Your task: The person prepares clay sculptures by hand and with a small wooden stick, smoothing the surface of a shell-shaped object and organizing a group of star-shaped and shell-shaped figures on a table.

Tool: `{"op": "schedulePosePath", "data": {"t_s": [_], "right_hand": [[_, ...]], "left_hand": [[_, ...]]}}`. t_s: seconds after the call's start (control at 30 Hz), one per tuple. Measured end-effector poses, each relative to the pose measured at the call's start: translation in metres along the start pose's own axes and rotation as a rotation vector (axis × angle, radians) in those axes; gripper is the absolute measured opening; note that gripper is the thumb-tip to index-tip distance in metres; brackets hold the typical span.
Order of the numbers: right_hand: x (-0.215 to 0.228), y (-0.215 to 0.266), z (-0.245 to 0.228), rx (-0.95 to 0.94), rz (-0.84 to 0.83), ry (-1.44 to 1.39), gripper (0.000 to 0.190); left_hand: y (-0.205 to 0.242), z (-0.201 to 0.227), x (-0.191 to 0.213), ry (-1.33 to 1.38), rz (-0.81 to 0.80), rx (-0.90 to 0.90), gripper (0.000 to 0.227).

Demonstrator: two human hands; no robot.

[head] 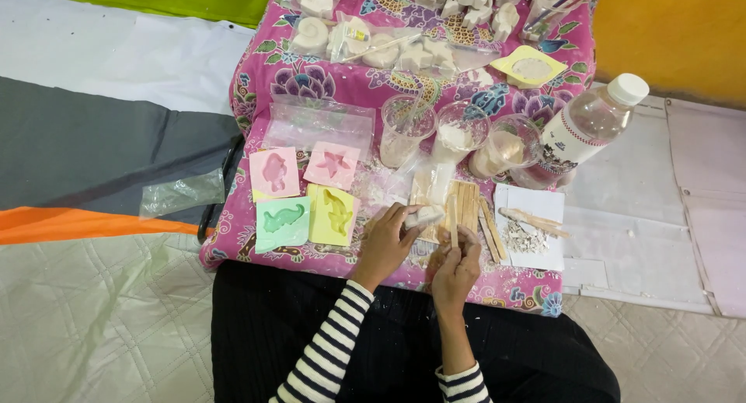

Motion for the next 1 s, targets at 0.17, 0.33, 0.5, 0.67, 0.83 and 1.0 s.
{"op": "schedulePosePath", "data": {"t_s": [0.17,0.33,0.5,0.67,0.83,1.0], "right_hand": [[0.001,-0.001,0.0,0.011,0.01,0.017,0.037],[0.001,-0.003,0.002,-0.037,0.003,-0.007,0.038],[0.004,-0.003,0.015,-0.079,0.008,-0.098,0.039],[0.006,-0.005,0.014,-0.083,0.029,-0.134,0.04],[0.004,-0.002,0.007,-0.103,0.046,-0.134,0.036],[0.025,-0.016,0.038,-0.133,0.194,-0.01,0.027]], "left_hand": [[0.003,0.019,0.007,0.038,-0.042,-0.005,0.038],[0.002,0.017,0.005,0.131,-0.126,-0.024,0.039],[0.001,0.015,0.005,0.178,-0.165,-0.045,0.039],[0.002,0.013,0.003,0.165,-0.169,-0.039,0.037],[0.001,0.001,-0.003,0.184,-0.148,-0.007,0.038],[-0.004,-0.017,-0.002,0.355,0.079,0.036,0.046]]}}
Point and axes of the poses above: each hand's wrist, its own y-axis away from the middle knuckle, its own x-axis out of the back of the hand, z = x × y, the point moved 5 cm from there along -y, towards the middle knuckle, and after that the axes turned 1 degree about -z, right-handed, at the moved point
